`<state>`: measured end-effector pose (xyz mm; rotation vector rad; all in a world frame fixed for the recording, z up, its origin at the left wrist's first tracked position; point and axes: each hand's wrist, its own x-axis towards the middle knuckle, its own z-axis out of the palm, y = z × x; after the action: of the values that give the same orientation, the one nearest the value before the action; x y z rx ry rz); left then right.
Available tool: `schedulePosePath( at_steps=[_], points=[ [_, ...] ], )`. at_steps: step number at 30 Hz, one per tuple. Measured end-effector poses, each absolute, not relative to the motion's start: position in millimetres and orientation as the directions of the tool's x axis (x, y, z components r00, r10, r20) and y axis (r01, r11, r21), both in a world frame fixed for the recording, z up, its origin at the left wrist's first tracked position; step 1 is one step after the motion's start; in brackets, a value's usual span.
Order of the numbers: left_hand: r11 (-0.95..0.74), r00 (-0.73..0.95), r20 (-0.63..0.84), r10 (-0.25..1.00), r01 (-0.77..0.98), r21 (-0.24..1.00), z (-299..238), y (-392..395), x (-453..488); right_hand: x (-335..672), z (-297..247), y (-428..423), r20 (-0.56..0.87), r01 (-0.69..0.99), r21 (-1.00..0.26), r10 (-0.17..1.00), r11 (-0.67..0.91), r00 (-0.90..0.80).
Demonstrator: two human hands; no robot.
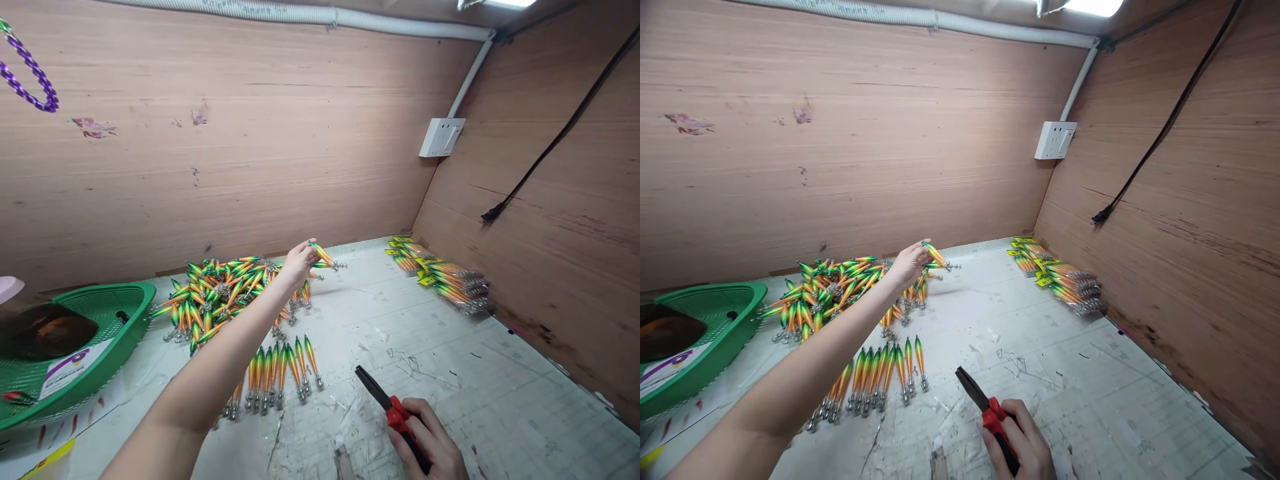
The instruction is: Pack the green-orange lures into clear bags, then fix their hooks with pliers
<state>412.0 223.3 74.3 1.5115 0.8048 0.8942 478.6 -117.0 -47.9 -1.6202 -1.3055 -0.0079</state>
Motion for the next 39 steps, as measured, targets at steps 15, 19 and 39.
schedulePosePath(
  at_steps=[15, 19, 39],
  points=[
    [0.4, 0.079, -0.393, 0.916, -0.122, 0.908, -17.0, -39.2, 197.6, 486.6, -32.6, -117.8, 0.535, 0.884, -0.468, 0.796, 0.0, 0.283],
    [-0.012, 0.192, -0.063, 0.979, 0.366, 0.931, -16.0, -44.7, 177.9, 475.4, -34.2, -109.7, 0.459, 0.944, -0.314, 0.853, -0.104, 0.247],
    [0.562, 0.589, -0.507, 0.63, 0.104, 0.82, 13.4, -51.0, 190.3, 453.0, -50.6, -101.1, 0.415, 0.944, -0.078, 0.851, -0.32, 0.323]
  ],
)
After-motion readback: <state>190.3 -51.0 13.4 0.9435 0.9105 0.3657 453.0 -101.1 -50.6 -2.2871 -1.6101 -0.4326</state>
